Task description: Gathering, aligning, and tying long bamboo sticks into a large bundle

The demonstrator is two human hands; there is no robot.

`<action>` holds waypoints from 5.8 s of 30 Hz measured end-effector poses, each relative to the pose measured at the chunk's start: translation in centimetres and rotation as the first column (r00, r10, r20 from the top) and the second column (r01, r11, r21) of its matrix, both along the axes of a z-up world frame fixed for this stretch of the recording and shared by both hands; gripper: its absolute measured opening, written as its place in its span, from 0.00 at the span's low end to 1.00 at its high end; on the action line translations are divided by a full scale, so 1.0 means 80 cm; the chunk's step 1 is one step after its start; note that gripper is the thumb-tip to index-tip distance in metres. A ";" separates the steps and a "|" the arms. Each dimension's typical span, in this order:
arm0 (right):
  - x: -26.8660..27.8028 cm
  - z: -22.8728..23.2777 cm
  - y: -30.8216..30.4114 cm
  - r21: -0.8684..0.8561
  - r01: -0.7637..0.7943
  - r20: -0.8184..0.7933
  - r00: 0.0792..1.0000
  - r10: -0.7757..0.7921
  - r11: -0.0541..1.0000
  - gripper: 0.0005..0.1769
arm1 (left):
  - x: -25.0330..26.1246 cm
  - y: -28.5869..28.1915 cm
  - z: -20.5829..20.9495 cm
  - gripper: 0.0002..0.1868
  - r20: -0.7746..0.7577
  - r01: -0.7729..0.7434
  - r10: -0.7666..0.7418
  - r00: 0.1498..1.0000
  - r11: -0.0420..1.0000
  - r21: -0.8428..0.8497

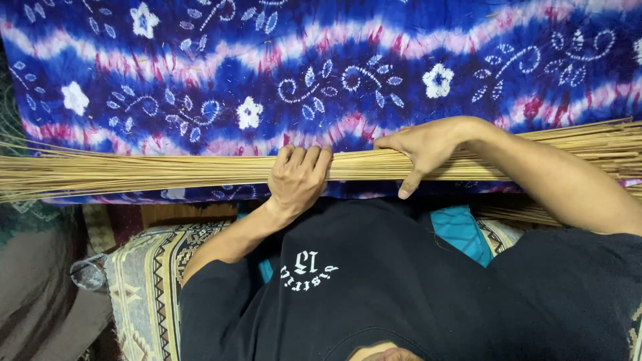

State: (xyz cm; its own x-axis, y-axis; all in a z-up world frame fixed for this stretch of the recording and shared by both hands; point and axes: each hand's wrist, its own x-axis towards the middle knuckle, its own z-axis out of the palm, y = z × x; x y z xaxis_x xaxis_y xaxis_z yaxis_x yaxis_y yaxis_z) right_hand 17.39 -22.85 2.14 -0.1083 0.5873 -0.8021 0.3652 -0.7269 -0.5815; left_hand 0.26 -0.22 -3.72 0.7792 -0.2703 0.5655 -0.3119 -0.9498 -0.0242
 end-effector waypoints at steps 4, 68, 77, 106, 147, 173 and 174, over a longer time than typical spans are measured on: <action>0.000 -0.005 0.005 0.007 -0.009 -0.063 0.998 0.009 1.000 0.52 | -0.002 0.000 0.010 0.10 -0.022 -0.008 0.008 1.000 1.000 0.011; -0.009 0.021 -0.052 0.357 -0.456 0.781 -0.333 -0.528 0.815 0.16 | 0.113 -0.066 0.062 0.10 0.507 0.097 -0.245 0.827 -0.825 -0.557; -0.006 0.029 -0.050 0.355 -0.500 0.752 -0.350 -0.559 0.790 0.16 | 0.116 -0.068 0.063 0.21 0.563 0.163 -0.301 0.769 -0.760 -0.629; 0.008 0.089 0.070 0.878 0.014 0.372 0.610 -0.700 0.479 0.16 | 0.085 -0.081 -0.012 0.15 0.419 -0.054 -0.288 0.861 -0.871 -0.488; 0.085 0.034 0.056 0.760 0.128 0.455 0.596 -0.662 0.638 0.10 | 0.091 -0.082 -0.003 0.25 0.293 -0.042 -0.256 0.921 -0.815 -0.578; -0.002 0.069 -0.055 0.315 -0.169 0.929 0.254 -0.268 0.934 0.53 | 0.131 -0.095 0.069 0.05 0.374 0.064 -0.116 0.920 -0.898 -0.435; -0.003 0.049 -0.056 0.265 -0.190 0.960 0.139 -0.241 0.945 0.52 | 0.134 -0.101 0.068 0.09 0.347 0.094 -0.097 0.933 -0.865 -0.494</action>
State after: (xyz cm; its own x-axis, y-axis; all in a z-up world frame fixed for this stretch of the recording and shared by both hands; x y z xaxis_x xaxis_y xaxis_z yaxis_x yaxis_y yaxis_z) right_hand 17.15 -27.31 6.07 0.6530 0.7572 -0.0176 0.7541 -0.6478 0.1082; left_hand 11.01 -8.29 1.69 0.8984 0.4367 -0.0469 -0.3882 0.8396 0.3799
